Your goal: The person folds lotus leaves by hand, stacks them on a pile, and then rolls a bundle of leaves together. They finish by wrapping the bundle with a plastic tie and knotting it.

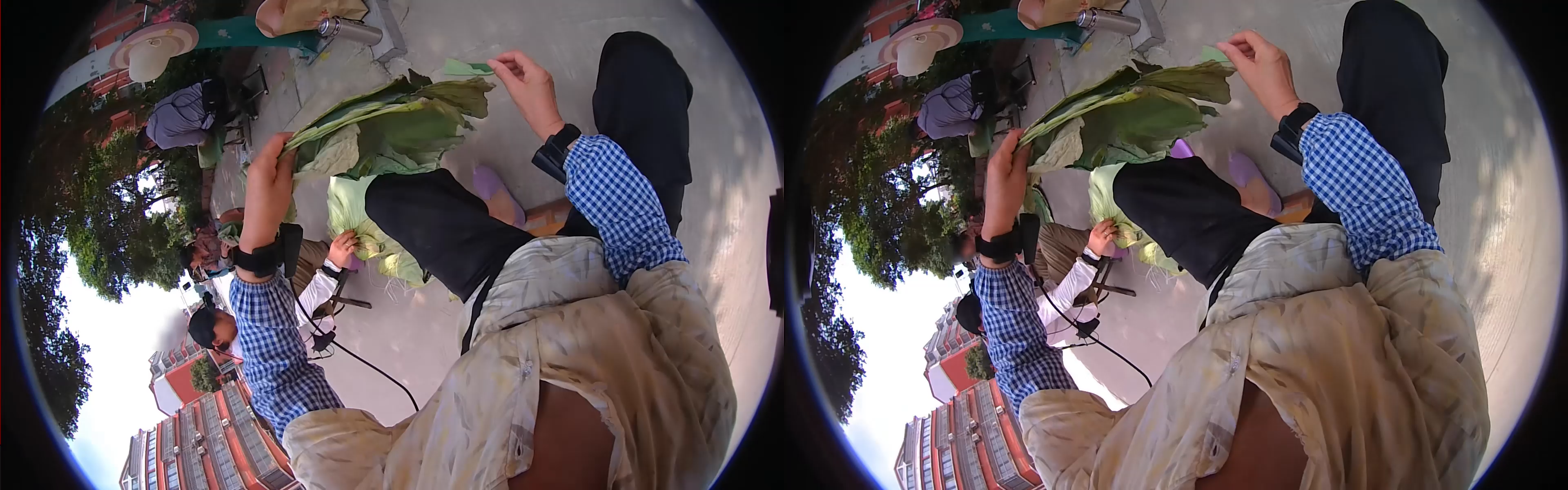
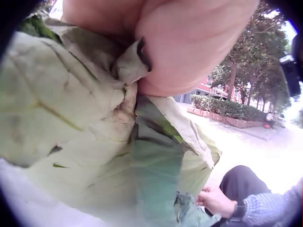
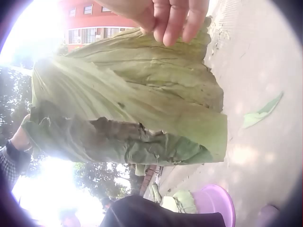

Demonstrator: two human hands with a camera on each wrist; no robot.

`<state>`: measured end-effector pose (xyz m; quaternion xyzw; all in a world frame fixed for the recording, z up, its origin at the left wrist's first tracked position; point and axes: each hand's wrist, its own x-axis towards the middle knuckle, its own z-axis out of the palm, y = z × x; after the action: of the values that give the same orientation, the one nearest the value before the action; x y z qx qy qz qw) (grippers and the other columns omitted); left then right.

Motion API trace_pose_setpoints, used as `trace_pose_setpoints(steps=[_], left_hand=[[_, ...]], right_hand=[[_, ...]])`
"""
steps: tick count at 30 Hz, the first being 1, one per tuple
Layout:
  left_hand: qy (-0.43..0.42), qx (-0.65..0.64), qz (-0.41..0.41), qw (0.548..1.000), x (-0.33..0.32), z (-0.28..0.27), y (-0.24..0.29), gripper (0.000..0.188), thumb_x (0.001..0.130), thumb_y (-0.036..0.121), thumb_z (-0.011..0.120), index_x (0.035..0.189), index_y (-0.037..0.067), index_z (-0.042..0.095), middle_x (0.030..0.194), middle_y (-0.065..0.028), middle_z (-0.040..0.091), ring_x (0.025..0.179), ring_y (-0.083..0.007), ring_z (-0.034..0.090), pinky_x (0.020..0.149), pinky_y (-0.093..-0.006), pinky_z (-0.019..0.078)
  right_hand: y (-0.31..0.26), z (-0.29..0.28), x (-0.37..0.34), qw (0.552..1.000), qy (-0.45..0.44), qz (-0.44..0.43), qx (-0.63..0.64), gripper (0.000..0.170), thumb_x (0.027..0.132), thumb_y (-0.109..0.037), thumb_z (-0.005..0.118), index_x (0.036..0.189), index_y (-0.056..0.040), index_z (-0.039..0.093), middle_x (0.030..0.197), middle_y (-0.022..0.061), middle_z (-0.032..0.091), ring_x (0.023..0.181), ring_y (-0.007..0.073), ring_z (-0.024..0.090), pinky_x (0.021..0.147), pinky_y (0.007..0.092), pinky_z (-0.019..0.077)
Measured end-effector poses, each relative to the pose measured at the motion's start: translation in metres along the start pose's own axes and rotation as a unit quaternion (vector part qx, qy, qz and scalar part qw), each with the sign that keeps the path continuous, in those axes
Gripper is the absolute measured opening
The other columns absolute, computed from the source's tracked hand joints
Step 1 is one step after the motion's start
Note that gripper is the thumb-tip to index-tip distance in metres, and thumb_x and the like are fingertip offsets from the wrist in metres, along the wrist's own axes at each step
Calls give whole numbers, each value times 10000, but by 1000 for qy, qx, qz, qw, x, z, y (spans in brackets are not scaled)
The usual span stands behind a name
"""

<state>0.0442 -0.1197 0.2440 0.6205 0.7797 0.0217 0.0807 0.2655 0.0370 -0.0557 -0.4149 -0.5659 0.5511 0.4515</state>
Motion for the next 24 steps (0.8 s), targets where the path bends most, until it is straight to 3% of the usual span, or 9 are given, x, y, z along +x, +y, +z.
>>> trace_pose_setpoints(steps=[3, 4, 7, 9, 11, 13, 17, 20, 24], left_hand=[[-9, -24, -7, 1000, 1, 14, -3, 186, 901, -8, 498, 1074, -7, 565, 860, -172, 627, 761, -239, 607, 696, -298, 462], [-12, -41, 3, 999, 2, 17, -3, 193, 896, -10, 500, 1077, -6, 568, 864, -177, 627, 769, -248, 613, 701, -304, 466], [-13, -65, 16, 998, 8, 28, 1, 214, 873, -21, 511, 1079, -4, 570, 890, -199, 627, 798, -313, 627, 714, -328, 476], [-16, -67, 48, 997, 8, 34, 4, 203, 899, -19, 487, 1091, -13, 554, 860, -105, 604, 773, -135, 544, 711, -256, 447], [-10, -68, 53, 996, 7, 38, 14, 218, 883, -35, 488, 1089, -17, 555, 885, -139, 610, 788, -191, 584, 725, -278, 458], [-3, -70, 102, 992, 3, 42, 21, 242, 842, -31, 545, 1078, 12, 567, 971, -201, 611, 887, -384, 601, 729, -395, 483], [12, -26, 133, 991, -8, 52, 22, 254, 818, -36, 553, 1056, 49, 571, 953, -156, 596, 893, -380, 589, 721, -425, 479], [39, -32, 142, 989, -12, 59, 21, 239, 824, -4, 567, 1054, 58, 572, 954, -150, 593, 885, -380, 587, 709, -427, 479], [114, -110, 143, 977, -12, 73, 2, 196, 844, 42, 590, 1040, 40, 588, 940, -168, 610, 853, -388, 583, 688, -411, 474]], right_hand=[[-21, 3, -14, 965, -21, -242, -99, 661, 732, -380, 782, 1266, -81, 532, 1193, 142, 592, 1120, 279, 565, 946, 382, 458], [-24, 4, -19, 955, -129, -244, -107, 957, 659, -466, 801, 1417, -89, 354, 1386, 145, 435, 1294, 326, 397, 1085, 437, 318], [-36, 7, -34, 924, -173, -317, -127, 1010, 654, -452, 803, 1444, -79, 295, 1428, 142, 386, 1337, 315, 351, 1117, 455, 275], [-34, 12, -38, 921, -191, -313, -128, 1050, 649, -408, 817, 1461, -67, 246, 1460, 139, 340, 1368, 315, 309, 1135, 464, 245], [-29, 18, -39, 945, -150, -276, -91, 1051, 645, -346, 834, 1468, -79, 238, 1467, 146, 329, 1375, 318, 295, 1136, 463, 243], [-36, 16, -35, 946, -152, -268, -96, 1026, 658, -248, 833, 1472, -80, 232, 1463, 163, 329, 1364, 323, 315, 1130, 444, 260], [-33, 8, -6, 965, -93, -240, -49, 937, 686, -49, 788, 1465, -98, 270, 1370, 138, 454, 1302, 283, 422, 1081, 369, 345], [-38, -19, 11, 956, -277, -99, -24, 427, 745, 19, 717, 1159, -39, 632, 965, 31, 600, 1025, 143, 565, 930, 276, 425], [-99, -30, 41, 947, -283, -152, 0, 265, 795, -18, 695, 1059, -21, 667, 990, 14, 595, 952, 124, 560, 858, 261, 439]])
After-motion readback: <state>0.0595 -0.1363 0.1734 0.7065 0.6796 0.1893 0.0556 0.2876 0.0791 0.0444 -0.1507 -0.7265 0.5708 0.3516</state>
